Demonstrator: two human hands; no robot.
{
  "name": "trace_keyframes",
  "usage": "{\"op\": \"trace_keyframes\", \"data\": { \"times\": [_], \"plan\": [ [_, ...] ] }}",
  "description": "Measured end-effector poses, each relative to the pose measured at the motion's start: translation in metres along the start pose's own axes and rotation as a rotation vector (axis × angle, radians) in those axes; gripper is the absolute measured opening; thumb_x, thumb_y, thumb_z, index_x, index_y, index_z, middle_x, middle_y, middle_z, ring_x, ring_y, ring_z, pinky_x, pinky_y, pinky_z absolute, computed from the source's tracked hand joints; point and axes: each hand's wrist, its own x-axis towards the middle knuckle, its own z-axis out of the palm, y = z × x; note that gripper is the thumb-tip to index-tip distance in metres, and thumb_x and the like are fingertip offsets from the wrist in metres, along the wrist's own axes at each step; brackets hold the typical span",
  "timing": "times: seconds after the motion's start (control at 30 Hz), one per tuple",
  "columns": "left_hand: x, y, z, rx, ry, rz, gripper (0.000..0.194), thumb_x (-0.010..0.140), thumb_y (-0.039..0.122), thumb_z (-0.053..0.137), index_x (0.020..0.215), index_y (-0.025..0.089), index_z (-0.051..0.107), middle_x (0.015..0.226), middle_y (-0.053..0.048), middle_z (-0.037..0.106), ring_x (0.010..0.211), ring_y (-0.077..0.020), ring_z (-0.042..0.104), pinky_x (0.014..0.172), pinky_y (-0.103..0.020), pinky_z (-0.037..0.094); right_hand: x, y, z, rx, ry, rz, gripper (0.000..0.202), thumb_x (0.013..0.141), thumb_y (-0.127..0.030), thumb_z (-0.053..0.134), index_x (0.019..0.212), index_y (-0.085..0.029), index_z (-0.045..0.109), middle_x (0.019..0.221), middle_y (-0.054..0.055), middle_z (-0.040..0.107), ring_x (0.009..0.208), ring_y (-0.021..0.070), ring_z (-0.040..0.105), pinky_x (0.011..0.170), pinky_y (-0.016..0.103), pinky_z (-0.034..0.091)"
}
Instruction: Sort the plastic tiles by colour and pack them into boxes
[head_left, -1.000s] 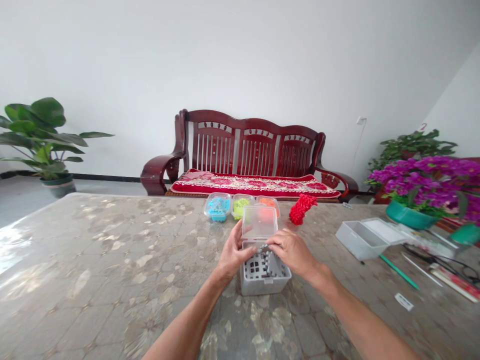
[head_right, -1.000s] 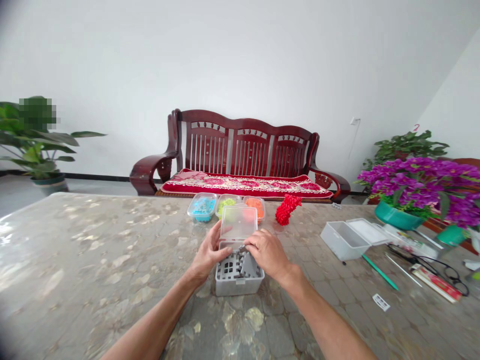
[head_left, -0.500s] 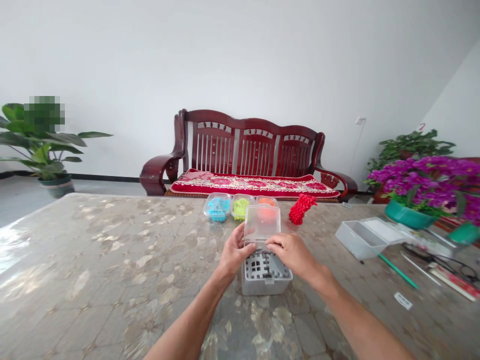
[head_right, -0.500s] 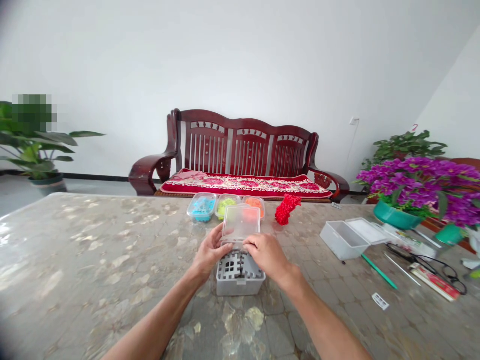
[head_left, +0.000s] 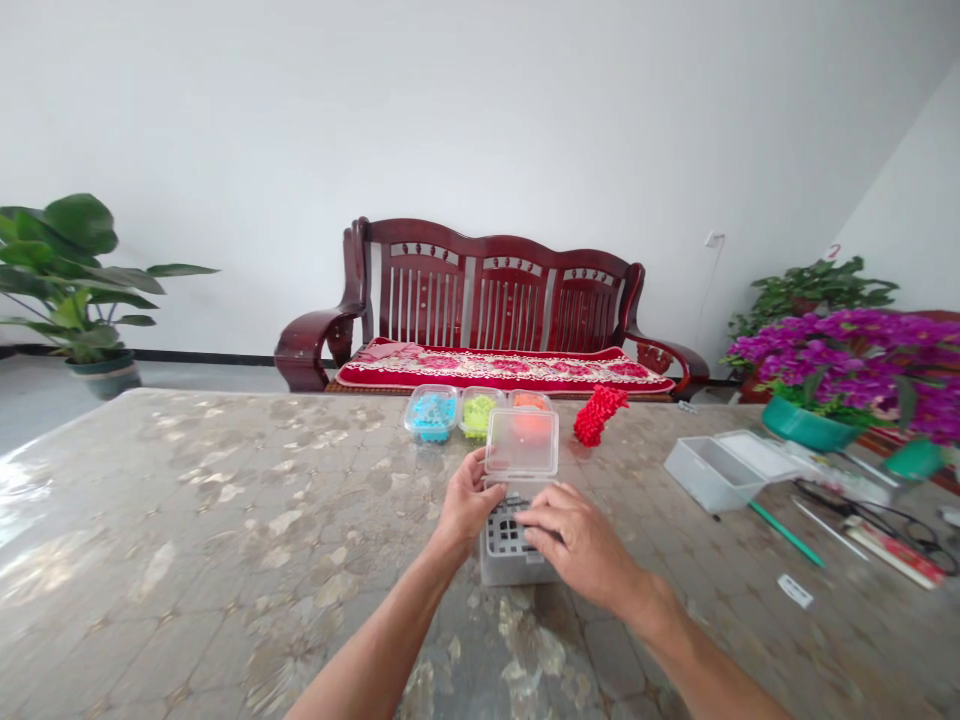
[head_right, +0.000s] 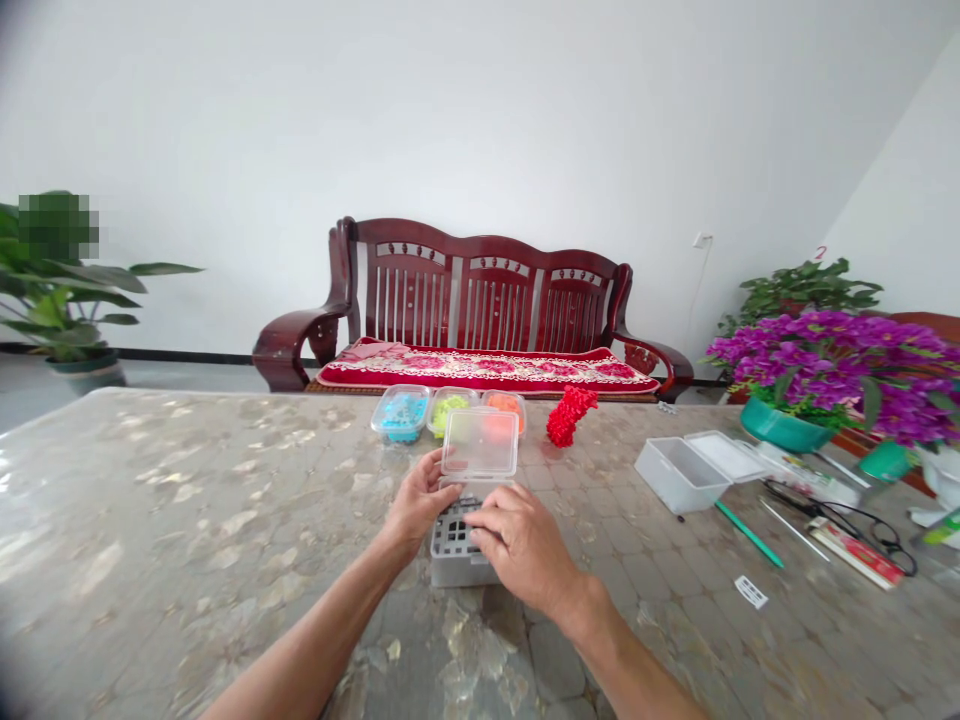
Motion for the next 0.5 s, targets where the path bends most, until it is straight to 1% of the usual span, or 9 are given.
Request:
{"op": "trace_keyframes", "data": {
  "times": [0.07, 0.13, 0.23, 0.3, 0.37, 0.43, 0.5],
  "plan": [
    [0.001, -0.001, -0.001, 0.008, 0.000, 0.009, 0.057, 0.057, 0.015, 0.077, 0.111, 0.017, 0.057, 0.095, -0.006, 0.073, 0.085, -0.0188, 0.069, 0.081, -0.031, 0.052, 0.002, -0.002, 0.000, 0.008, -0.022, 0.001, 0.022, 0.089, -0.021, 0.058, 0.102, -0.029, 0.074, 0.090, 0.002, 0.067, 0.091, 0.0171, 0.059, 0.083, 0.029, 0.046],
    [0.002, -0.001, -0.003, 0.002, -0.004, -0.002, 0.058, 0.058, 0.020, 0.080, 0.111, 0.016, 0.058, 0.095, -0.006, 0.073, 0.084, -0.0192, 0.069, 0.081, -0.032, 0.051, 0.005, 0.000, 0.000, 0.014, 0.017, 0.034, 0.022, 0.089, -0.019, 0.057, 0.101, -0.027, 0.074, 0.091, 0.003, 0.068, 0.092, 0.0164, 0.059, 0.084, 0.028, 0.046],
    [0.003, -0.003, -0.005, -0.041, -0.012, -0.022, 0.057, 0.061, 0.034, 0.081, 0.111, 0.015, 0.060, 0.097, -0.008, 0.074, 0.089, -0.0215, 0.069, 0.083, -0.033, 0.051, 0.012, 0.004, -0.001, -0.051, 0.077, 0.075, 0.024, 0.091, -0.021, 0.055, 0.109, -0.025, 0.071, 0.099, 0.004, 0.066, 0.097, 0.0173, 0.057, 0.087, 0.029, 0.045],
    [0.003, -0.004, -0.006, -0.062, -0.010, -0.023, 0.056, 0.065, 0.042, 0.079, 0.111, 0.015, 0.061, 0.101, -0.009, 0.074, 0.095, -0.0231, 0.068, 0.084, -0.033, 0.051, 0.015, 0.005, -0.001, -0.138, 0.059, 0.071, 0.026, 0.092, -0.025, 0.054, 0.113, -0.027, 0.069, 0.098, 0.004, 0.065, 0.096, 0.0187, 0.056, 0.087, 0.031, 0.044],
    [0.002, -0.003, -0.007, -0.065, -0.009, -0.037, 0.054, 0.069, 0.046, 0.076, 0.112, 0.015, 0.063, 0.102, -0.009, 0.074, 0.096, -0.0234, 0.068, 0.082, -0.033, 0.051, 0.018, 0.006, 0.000, -0.223, 0.021, 0.060, 0.024, 0.093, -0.028, 0.054, 0.109, -0.028, 0.071, 0.093, 0.005, 0.064, 0.093, 0.0199, 0.054, 0.085, 0.032, 0.043],
    [0.000, -0.001, -0.008, -0.063, -0.005, -0.064, 0.054, 0.073, 0.050, 0.072, 0.113, 0.016, 0.063, 0.101, -0.008, 0.074, 0.091, -0.0224, 0.069, 0.079, -0.031, 0.052, 0.018, 0.007, 0.001, -0.275, 0.004, 0.058, 0.022, 0.092, -0.028, 0.054, 0.103, -0.028, 0.073, 0.089, 0.005, 0.063, 0.091, 0.0208, 0.053, 0.083, 0.033, 0.043],
    [-0.002, 0.001, -0.008, -0.065, 0.003, -0.086, 0.054, 0.074, 0.053, 0.069, 0.113, 0.017, 0.064, 0.100, -0.007, 0.075, 0.085, -0.0210, 0.069, 0.077, -0.031, 0.052, 0.017, 0.010, 0.002, -0.264, 0.019, 0.067, 0.022, 0.092, -0.025, 0.053, 0.101, -0.027, 0.074, 0.089, 0.005, 0.063, 0.091, 0.0208, 0.053, 0.083, 0.033, 0.044]
  ]
}}
